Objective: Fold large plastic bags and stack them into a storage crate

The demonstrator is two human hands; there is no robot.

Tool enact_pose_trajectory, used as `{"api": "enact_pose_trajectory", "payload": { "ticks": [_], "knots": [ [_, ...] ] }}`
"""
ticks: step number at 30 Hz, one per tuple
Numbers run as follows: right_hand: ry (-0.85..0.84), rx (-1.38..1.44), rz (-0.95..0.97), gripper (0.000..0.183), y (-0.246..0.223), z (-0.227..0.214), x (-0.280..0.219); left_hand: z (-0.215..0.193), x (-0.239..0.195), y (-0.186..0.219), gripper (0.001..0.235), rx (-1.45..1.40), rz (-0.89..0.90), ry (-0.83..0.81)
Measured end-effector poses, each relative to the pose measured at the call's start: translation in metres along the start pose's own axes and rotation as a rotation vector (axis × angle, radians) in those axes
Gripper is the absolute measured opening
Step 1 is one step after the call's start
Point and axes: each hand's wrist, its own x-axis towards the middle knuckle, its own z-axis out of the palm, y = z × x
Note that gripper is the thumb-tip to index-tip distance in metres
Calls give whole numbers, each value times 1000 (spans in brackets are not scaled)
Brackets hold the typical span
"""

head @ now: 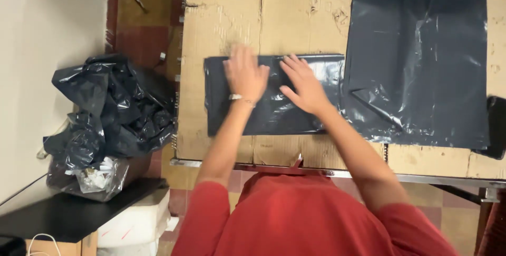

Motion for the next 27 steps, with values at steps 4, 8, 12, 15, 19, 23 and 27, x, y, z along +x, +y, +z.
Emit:
{"api": "enact_pose_trajectory", "payload": {
  "ticks": [4, 8, 12, 15, 19, 23, 27],
  "knots": [
    [85, -287, 58, 74, 19, 69, 25, 16, -16, 33, 79, 142, 248, -376],
    [33, -402, 131, 88, 54, 28, -14, -21, -33, -31, 95, 220, 303, -200],
    [82, -552, 284, 80, 70, -3, -45, -60, -82, -96, 104, 171, 386, -317],
    [9, -463, 156, 87, 12, 15, -43, -40, -114, -139, 95, 170, 701, -176],
    [-141, -319, -198, 107, -82, 85, -66, 3, -144, -168, 16, 202, 1067, 105],
    [-99, -324, -290, 65, -99, 136, -147, -61, -151, -66, 37, 205, 962, -881],
    [-197, 333, 121, 46, -110, 88, -180, -11, -78, -95, 41, -435, 215, -1377]
  ]
}}
